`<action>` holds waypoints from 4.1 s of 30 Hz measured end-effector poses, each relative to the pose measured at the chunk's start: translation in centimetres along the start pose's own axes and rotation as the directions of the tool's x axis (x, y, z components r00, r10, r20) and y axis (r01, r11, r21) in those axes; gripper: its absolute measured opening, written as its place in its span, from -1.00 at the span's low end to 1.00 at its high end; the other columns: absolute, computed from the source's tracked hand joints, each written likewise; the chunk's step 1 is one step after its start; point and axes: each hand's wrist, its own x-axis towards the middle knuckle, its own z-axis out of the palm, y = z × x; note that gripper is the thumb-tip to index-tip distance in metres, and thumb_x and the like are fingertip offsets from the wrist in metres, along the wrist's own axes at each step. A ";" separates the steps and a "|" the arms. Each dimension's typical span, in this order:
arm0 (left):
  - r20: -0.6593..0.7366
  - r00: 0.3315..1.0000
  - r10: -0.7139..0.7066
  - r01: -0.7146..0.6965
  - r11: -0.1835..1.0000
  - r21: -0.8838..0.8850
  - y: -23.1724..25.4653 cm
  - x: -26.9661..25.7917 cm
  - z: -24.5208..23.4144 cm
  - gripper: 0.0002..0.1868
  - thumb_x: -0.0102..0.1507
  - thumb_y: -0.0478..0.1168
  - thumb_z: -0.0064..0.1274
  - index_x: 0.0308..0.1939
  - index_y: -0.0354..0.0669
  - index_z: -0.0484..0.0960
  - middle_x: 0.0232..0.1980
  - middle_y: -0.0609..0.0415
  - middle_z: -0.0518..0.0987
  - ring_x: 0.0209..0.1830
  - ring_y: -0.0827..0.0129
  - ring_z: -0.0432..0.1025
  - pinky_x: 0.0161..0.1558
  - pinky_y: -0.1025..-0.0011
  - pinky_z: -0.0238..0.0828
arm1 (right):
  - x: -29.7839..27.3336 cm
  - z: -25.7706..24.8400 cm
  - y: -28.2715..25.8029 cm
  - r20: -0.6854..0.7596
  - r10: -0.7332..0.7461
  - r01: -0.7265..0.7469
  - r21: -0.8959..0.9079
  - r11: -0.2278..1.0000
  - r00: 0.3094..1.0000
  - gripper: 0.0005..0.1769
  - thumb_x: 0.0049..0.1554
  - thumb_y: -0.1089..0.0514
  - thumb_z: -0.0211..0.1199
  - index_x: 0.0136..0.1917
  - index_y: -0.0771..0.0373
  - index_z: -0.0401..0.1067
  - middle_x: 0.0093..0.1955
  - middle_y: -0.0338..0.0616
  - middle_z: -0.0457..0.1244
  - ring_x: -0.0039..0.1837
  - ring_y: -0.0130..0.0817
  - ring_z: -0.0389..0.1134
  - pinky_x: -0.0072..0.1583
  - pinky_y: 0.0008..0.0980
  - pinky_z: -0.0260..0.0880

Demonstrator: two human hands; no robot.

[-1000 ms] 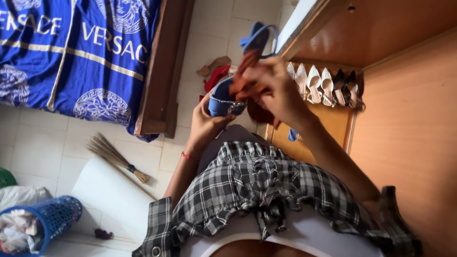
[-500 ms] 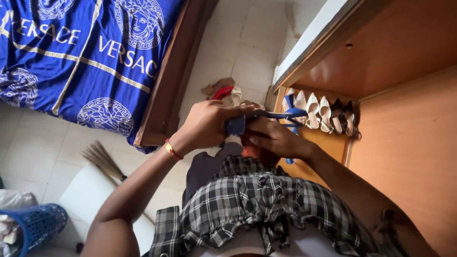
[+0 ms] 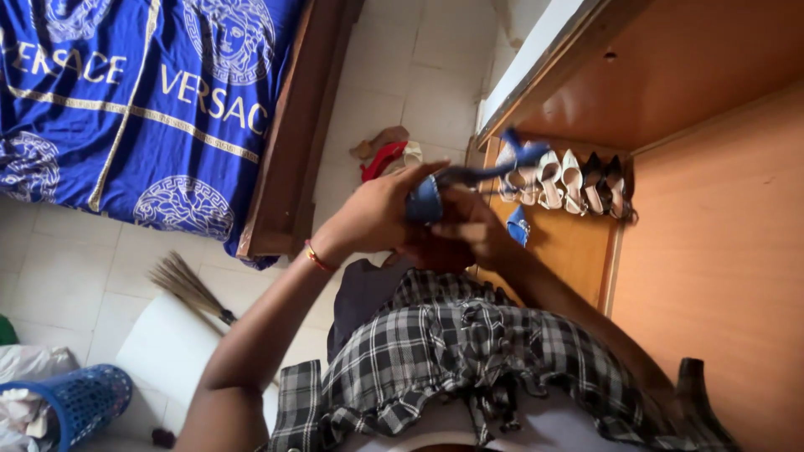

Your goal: Cleaning and organizing high-heeled shoes on a shelf.

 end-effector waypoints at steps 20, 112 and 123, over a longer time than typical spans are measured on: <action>0.064 0.915 -0.399 0.134 0.151 -0.979 -6.0 -4.9 8.2 -0.18 0.10 -0.53 0.23 0.43 -0.25 0.27 -0.01 -0.16 0.62 -0.22 0.27 0.62 -0.42 0.48 0.48 | -1.9 -4.6 -14.8 -0.123 -0.364 0.373 0.063 0.926 0.923 -0.41 0.22 -0.05 0.22 0.43 0.25 0.28 0.35 0.00 0.27 0.38 -0.16 0.35 0.46 -0.18 0.37; 0.987 -0.146 0.063 0.285 0.958 -0.019 -40.4 25.4 54.4 -0.06 -0.32 -0.13 0.60 0.14 -0.12 0.57 0.04 0.01 0.70 0.09 0.30 0.52 0.13 0.31 0.49 | -28.6 -32.2 46.5 -0.588 0.621 -0.219 0.610 0.761 0.518 -0.52 0.01 0.21 0.42 0.22 0.26 0.48 0.12 -0.14 0.37 0.12 -0.37 0.36 0.15 -0.33 0.39; 0.008 0.461 -0.887 0.881 0.459 0.111 -52.9 15.7 71.1 -0.16 0.18 0.08 0.38 0.41 -0.06 0.29 0.31 -0.42 0.34 0.27 -0.20 0.33 0.23 0.06 0.35 | -15.8 -41.9 63.6 -0.767 0.589 0.213 0.638 0.740 0.254 -0.33 0.10 0.19 0.35 0.43 0.21 0.20 0.14 -0.10 0.34 0.10 -0.28 0.47 0.02 -0.12 0.59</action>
